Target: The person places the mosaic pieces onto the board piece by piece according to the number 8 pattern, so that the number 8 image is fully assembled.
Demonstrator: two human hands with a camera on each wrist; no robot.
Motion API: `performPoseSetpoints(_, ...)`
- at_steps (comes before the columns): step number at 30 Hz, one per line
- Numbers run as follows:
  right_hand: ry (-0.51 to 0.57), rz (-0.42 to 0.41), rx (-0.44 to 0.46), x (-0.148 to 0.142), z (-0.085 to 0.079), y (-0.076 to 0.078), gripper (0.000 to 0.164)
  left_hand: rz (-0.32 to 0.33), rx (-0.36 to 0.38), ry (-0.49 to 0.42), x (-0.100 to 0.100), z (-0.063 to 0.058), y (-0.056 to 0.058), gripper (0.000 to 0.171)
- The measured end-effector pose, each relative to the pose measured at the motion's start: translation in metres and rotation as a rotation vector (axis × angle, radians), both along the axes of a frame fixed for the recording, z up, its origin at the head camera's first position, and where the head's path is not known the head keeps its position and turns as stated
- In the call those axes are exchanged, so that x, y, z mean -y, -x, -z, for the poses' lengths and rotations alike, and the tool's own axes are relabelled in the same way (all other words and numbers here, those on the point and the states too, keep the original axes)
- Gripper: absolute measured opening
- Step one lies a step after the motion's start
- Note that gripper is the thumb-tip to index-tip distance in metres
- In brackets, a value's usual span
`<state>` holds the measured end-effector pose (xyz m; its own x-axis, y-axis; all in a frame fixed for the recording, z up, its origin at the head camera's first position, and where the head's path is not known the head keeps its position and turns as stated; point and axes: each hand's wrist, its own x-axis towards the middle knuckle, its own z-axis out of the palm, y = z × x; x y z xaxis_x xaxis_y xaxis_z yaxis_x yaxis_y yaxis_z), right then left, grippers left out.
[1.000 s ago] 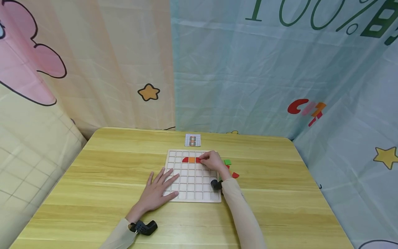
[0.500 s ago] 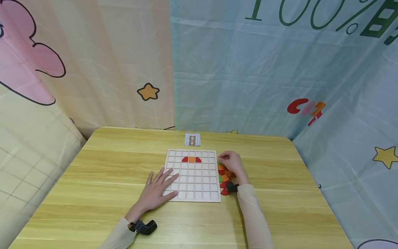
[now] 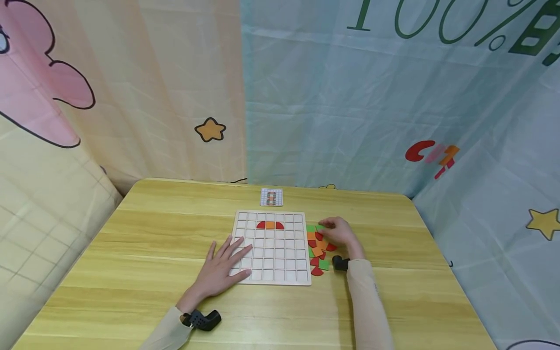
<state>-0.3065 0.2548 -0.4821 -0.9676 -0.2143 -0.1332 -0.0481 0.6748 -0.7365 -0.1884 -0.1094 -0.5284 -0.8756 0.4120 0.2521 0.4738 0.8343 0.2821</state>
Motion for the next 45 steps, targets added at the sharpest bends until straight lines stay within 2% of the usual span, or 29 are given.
performPoseSetpoints(3,0.004,-0.003,0.027,-0.004,-0.001,-0.001,0.031,0.003,-0.008,-0.007,0.0,0.001,0.0,0.064)
performPoseSetpoints(10,-0.039,0.013,-0.005,-0.008,-0.001,-0.002,0.025,0.003,-0.001,-0.019,-0.001,0.003,0.001,0.064)
performPoseSetpoints(19,0.039,0.054,0.021,-0.006,-0.002,-0.007,0.021,0.002,-0.029,-0.015,0.0,0.002,0.0,0.063)
performPoseSetpoints(28,0.085,0.108,0.033,-0.005,-0.001,-0.008,0.02,-0.001,-0.007,0.008,0.0,0.001,0.0,0.063)
performPoseSetpoints(45,0.125,0.207,-0.088,-0.006,-0.003,-0.016,0.022,0.009,-0.031,-0.024,-0.001,0.0,0.0,0.063)
